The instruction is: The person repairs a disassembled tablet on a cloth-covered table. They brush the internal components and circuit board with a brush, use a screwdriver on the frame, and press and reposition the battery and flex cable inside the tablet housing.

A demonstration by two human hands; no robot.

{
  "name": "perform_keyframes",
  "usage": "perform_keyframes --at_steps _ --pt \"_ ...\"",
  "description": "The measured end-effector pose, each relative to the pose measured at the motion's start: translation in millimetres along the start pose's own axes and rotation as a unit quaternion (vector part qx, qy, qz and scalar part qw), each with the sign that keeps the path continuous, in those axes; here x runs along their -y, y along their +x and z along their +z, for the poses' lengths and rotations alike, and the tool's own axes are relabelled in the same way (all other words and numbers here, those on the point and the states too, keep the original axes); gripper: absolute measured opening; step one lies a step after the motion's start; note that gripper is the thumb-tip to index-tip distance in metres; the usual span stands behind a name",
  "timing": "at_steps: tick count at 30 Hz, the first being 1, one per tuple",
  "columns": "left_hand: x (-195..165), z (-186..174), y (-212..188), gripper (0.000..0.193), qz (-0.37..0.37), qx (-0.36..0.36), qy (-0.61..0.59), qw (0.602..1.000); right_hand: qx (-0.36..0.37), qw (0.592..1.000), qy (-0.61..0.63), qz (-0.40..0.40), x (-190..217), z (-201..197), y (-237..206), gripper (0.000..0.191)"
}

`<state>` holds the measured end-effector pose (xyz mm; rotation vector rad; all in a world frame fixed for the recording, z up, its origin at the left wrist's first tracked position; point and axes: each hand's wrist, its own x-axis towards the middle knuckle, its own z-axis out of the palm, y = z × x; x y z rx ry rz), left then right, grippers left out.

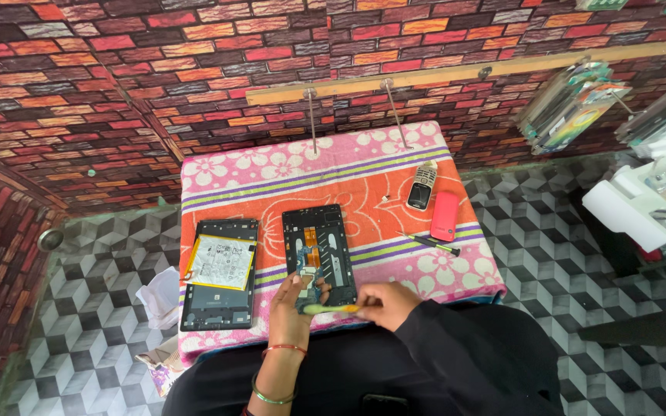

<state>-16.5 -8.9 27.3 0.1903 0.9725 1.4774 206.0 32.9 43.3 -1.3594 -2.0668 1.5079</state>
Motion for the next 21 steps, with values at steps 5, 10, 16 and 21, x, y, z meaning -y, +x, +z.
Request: perform_keyframes --at_steps 5,10,16,21 --pt "2 0 3 0.030 -0.005 -0.019 -0.025 0.999 -0.056 0.998 0.029 0.015 -2 -4 0 0.009" --pt "6 -2 4 0.031 -0.007 -0.006 -0.023 1.000 0.011 1.000 -0.019 0.021 0 6 0 0.011" --pt "6 -4 5 0.029 -0.010 0.001 -0.032 0.999 -0.055 0.998 -0.004 0.008 -7 -16 4 0.009" --pt "10 -3 4 0.028 -0.003 0.040 -0.019 0.999 -0.039 0.999 0.018 -0.017 -9 -6 6 0.010"
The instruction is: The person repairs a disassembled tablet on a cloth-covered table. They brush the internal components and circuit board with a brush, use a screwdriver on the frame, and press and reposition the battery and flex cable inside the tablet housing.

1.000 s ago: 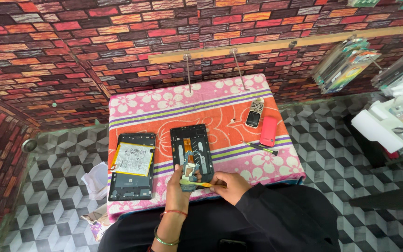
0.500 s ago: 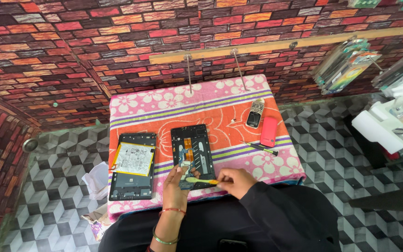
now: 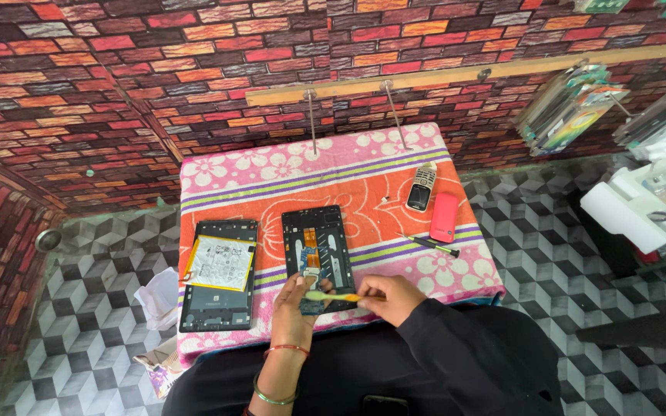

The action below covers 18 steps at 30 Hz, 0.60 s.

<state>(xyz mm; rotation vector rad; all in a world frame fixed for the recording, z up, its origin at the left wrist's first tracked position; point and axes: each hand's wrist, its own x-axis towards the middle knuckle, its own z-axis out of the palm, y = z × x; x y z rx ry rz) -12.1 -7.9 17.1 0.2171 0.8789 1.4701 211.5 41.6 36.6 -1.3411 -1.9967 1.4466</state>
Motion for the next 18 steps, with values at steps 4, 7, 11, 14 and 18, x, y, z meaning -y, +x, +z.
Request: perform_keyframes --at_steps 4,7,11,14,18 --pt "-1 5 -2 0.028 -0.021 -0.019 -0.028 0.999 -0.055 0.998 0.035 -0.006 3 -5 1 0.008" --pt "-6 8 -5 0.029 -0.028 -0.013 -0.015 0.999 -0.083 0.995 0.054 0.014 8 -10 2 0.007" --pt "-9 13 -7 0.029 -0.018 -0.016 -0.023 0.999 -0.021 0.997 0.066 0.017 12 1 -1 0.007" --pt "-10 12 -9 0.029 -0.019 -0.010 -0.009 1.000 -0.035 0.997 0.062 0.013 12 3 -1 0.007" --pt "-4 12 -9 0.031 -0.025 0.021 0.019 0.999 -0.054 0.996 0.073 0.008 11 1 1 0.005"
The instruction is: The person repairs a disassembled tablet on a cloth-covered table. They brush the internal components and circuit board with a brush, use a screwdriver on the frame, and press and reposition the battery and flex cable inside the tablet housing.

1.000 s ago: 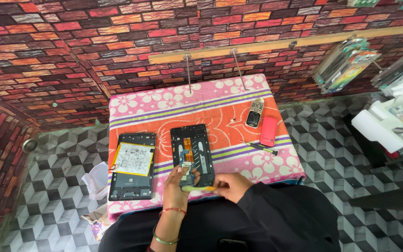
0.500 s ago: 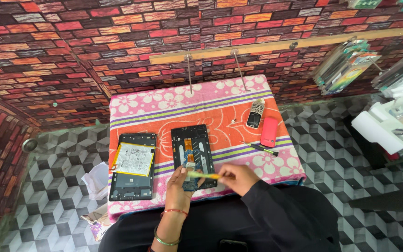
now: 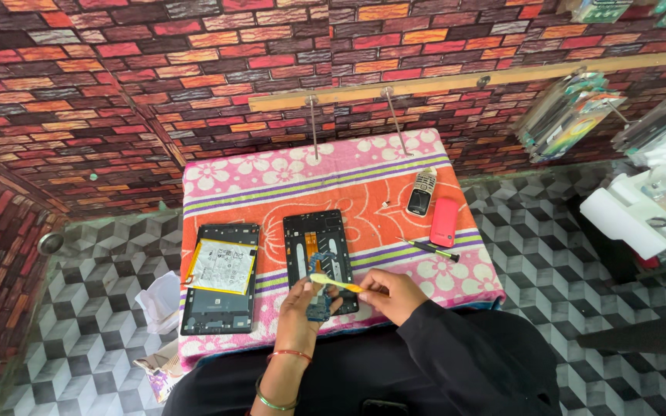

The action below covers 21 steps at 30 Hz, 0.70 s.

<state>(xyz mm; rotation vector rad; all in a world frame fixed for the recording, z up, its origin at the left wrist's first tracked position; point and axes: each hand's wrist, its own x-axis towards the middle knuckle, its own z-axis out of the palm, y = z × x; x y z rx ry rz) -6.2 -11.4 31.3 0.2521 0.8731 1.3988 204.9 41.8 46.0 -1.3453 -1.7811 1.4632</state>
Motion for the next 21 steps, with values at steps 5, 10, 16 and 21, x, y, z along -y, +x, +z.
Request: perform_keyframes --at_steps 5,10,16,21 --pt "10 -3 5 0.031 -0.009 0.011 0.052 0.999 -0.041 0.999 -0.019 -0.009 3 -4 0 0.008" --pt "15 -10 8 0.033 -0.004 0.014 0.058 0.998 -0.047 0.998 -0.027 -0.019 4 -5 0 0.010" --pt "9 -4 3 0.033 -0.002 0.026 0.058 0.998 -0.117 0.991 -0.056 0.014 7 -14 3 0.011" --pt "-11 10 -6 0.041 -0.073 -0.010 0.002 0.997 -0.183 0.980 -0.077 -0.006 11 -28 5 0.013"
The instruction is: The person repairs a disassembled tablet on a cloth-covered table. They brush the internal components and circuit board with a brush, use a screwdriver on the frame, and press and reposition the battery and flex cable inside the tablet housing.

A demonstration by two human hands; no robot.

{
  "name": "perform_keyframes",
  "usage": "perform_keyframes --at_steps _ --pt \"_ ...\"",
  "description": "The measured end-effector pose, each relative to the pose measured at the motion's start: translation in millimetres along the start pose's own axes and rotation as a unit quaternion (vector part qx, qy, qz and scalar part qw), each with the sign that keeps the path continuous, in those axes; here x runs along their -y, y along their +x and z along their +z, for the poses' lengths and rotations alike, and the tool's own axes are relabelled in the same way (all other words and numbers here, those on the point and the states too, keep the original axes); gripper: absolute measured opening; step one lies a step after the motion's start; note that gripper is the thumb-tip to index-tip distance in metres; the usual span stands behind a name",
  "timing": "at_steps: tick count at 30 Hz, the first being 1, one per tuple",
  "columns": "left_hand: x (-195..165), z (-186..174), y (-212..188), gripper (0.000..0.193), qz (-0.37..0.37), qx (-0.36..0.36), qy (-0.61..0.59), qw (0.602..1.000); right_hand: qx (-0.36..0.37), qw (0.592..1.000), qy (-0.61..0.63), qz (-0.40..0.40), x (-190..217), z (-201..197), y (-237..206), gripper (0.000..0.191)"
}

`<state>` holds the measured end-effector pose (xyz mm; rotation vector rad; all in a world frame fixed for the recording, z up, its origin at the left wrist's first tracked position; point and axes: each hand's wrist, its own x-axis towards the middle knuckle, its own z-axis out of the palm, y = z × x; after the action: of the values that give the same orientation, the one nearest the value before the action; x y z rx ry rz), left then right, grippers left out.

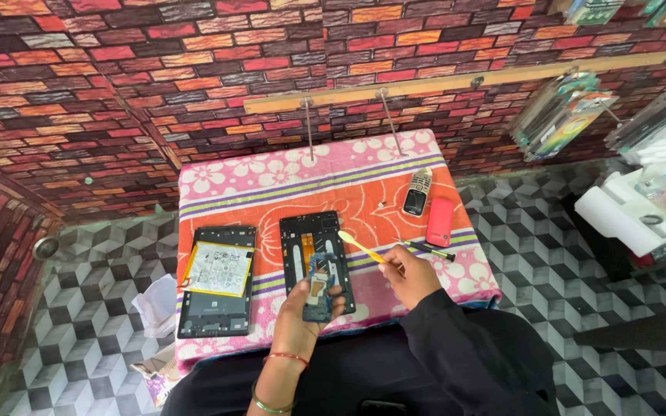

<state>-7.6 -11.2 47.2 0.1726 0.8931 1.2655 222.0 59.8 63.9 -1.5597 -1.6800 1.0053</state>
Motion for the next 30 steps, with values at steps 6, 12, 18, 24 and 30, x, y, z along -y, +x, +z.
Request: perform_keyframes --at_steps 6,12,18,24,30 --pt "-2 -11 4 0.047 -0.010 0.066 -0.064 0.996 0.020 0.999 -0.016 -0.048 -1 2 -4 0.013" --pt "15 -30 22 0.054 0.063 -0.046 0.029 0.997 0.064 0.996 0.061 0.017 -8 5 -2 0.015" --pt "15 -34 26 0.049 0.119 -0.035 0.024 0.992 0.180 0.970 0.165 0.003 -18 7 -1 0.011" --pt "3 -27 14 0.035 0.060 -0.074 -0.051 0.994 0.216 0.970 0.093 0.058 -22 8 -6 0.010" --pt "-5 -13 2 0.054 0.039 -0.052 -0.094 0.993 0.241 0.963 0.103 0.058 -22 30 -17 0.009"
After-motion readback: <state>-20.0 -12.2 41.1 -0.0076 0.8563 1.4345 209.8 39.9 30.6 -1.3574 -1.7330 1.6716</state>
